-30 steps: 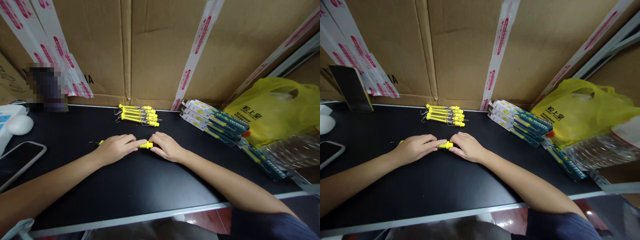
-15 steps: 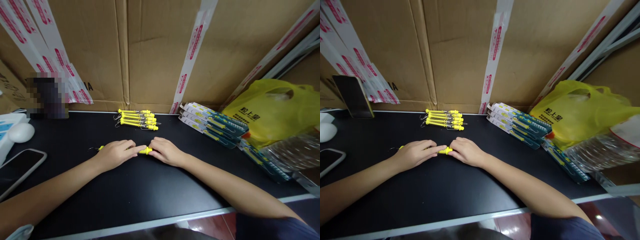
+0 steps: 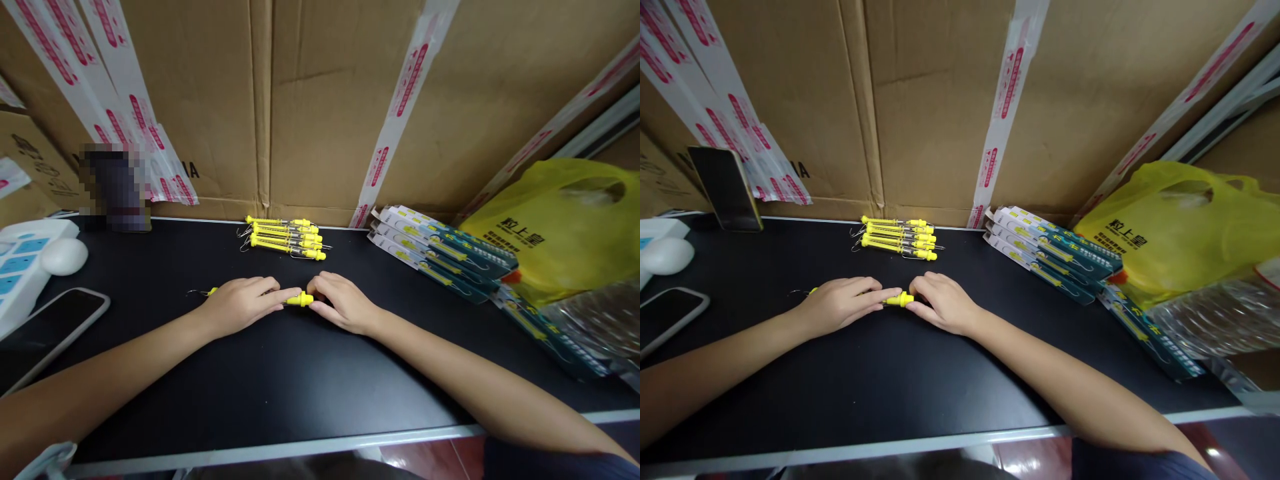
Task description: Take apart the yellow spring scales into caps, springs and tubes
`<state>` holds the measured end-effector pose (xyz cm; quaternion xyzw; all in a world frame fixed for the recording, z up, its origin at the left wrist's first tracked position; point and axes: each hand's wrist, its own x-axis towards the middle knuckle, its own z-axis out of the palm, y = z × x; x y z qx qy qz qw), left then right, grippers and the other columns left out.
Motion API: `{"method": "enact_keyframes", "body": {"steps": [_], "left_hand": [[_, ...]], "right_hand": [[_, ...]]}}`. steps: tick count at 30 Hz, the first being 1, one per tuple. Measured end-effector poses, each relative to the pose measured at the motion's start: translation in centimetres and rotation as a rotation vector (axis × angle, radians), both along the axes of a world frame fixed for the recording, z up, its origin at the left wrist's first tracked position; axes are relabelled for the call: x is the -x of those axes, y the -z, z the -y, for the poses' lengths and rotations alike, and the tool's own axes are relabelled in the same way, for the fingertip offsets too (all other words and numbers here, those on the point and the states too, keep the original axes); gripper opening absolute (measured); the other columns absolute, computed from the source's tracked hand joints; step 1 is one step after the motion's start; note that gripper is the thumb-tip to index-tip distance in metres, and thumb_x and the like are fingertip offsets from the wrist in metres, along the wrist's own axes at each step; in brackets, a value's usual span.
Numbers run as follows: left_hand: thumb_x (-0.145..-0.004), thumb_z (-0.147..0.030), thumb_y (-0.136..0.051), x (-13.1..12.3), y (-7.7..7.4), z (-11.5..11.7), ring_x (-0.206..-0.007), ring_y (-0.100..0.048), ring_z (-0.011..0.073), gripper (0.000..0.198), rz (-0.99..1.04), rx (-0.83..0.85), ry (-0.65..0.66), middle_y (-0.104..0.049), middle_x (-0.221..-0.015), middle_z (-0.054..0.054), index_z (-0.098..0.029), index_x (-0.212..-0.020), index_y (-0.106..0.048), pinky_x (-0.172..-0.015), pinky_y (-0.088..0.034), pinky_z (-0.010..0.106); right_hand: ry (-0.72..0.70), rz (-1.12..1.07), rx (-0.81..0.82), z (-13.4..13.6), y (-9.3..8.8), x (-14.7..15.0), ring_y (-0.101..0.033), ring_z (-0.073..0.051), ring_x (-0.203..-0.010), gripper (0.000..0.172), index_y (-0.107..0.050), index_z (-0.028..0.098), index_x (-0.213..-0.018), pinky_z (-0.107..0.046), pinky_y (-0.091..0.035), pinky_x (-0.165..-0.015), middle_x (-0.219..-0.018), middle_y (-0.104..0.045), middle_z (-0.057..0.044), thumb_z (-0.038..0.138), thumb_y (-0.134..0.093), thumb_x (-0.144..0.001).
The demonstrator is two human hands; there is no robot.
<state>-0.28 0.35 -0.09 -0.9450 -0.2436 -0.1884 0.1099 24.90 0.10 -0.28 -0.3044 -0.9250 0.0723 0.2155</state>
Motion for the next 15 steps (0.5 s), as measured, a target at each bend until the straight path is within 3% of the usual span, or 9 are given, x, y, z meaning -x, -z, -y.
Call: {"method": "enact_keyframes", "body": {"steps": [4,15], "left_hand": [[-0.095,-0.027,-0.04,-0.04,-0.04,0.07,-0.079,-0.059,0.0092,0.035,-0.006,-0.019,0.004,-0.061,-0.094,0.0,-0.029,-0.129,-0.047,-0.067,-0.047,0.019],[-0.095,-0.027,-0.039,0.03,-0.23,0.14,-0.078,-0.059,0.0104,0.033,0.009,-0.062,0.022,-0.06,-0.091,0.002,-0.024,-0.125,-0.051,-0.066,-0.048,0.02]], "right_hand": [[-0.027,0.048,-0.034,-0.04,-0.01,0.07,-0.046,-0.017,-0.07,0.026,-0.049,0.019,-0.082,-0.029,-0.038,-0.069,-0.074,-0.055,-0.005,0.035,-0.033,-0.096],[-0.024,-0.046,-0.052,-0.05,0.29,-0.01,-0.046,-0.015,-0.067,0.019,-0.049,0.019,-0.087,-0.027,-0.038,-0.064,-0.074,-0.056,-0.003,0.037,-0.046,-0.092]]}}
